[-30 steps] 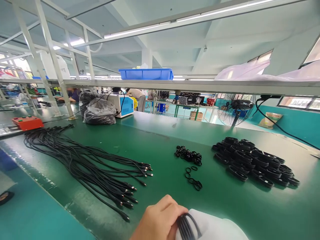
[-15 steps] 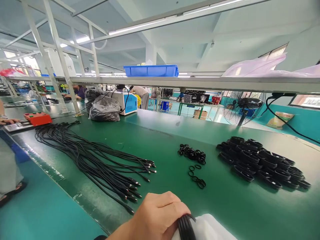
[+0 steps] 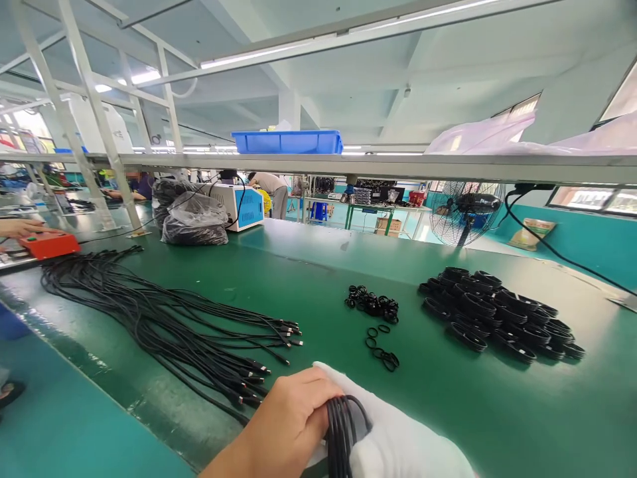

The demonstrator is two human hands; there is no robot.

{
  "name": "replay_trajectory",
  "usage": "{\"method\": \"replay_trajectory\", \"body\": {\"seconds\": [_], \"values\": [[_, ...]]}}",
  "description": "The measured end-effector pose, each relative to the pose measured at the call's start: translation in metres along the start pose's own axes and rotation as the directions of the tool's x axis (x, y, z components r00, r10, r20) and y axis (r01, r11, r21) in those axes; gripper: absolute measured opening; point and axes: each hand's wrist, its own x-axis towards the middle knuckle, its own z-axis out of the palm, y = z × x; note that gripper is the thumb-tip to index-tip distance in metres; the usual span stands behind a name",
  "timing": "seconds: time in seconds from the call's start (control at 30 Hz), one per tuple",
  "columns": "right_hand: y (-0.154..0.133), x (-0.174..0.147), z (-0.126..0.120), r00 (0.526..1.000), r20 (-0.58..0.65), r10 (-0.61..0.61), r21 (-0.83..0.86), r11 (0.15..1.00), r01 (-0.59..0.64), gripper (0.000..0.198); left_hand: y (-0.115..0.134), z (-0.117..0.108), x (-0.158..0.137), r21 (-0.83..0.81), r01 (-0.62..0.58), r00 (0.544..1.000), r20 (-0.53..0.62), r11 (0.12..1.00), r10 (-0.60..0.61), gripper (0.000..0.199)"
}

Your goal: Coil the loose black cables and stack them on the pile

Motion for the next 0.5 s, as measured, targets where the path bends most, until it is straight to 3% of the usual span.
{"method": "replay_trajectory", "body": {"seconds": [0.17,0.27,0.37,0.5], "values": [[0.0,0.021,0.005,0.986,-0.148,-0.082,0.026,0.996,0.087,0.065,-0.002,0.002,0.001,0.07,0.077,0.996,-0.043,0.995,-0.074,0.03],[-0.001,0.02,0.01,0.993,-0.115,0.027,0.1,0.995,-0.015,0.054,-0.004,0.002,0.002,0.062,0.222,0.972,-0.087,0.973,-0.216,0.029],[0.004,0.017,0.011,0.994,-0.043,0.105,0.179,0.979,-0.096,0.04,-0.006,0.003,0.003,-0.08,0.328,0.941,-0.063,0.941,-0.333,0.024],[0.011,0.017,0.007,0.996,-0.06,0.066,0.199,0.979,-0.052,0.036,-0.008,0.011,0.005,-0.277,0.449,0.884,0.001,0.85,-0.467,0.011]]}}
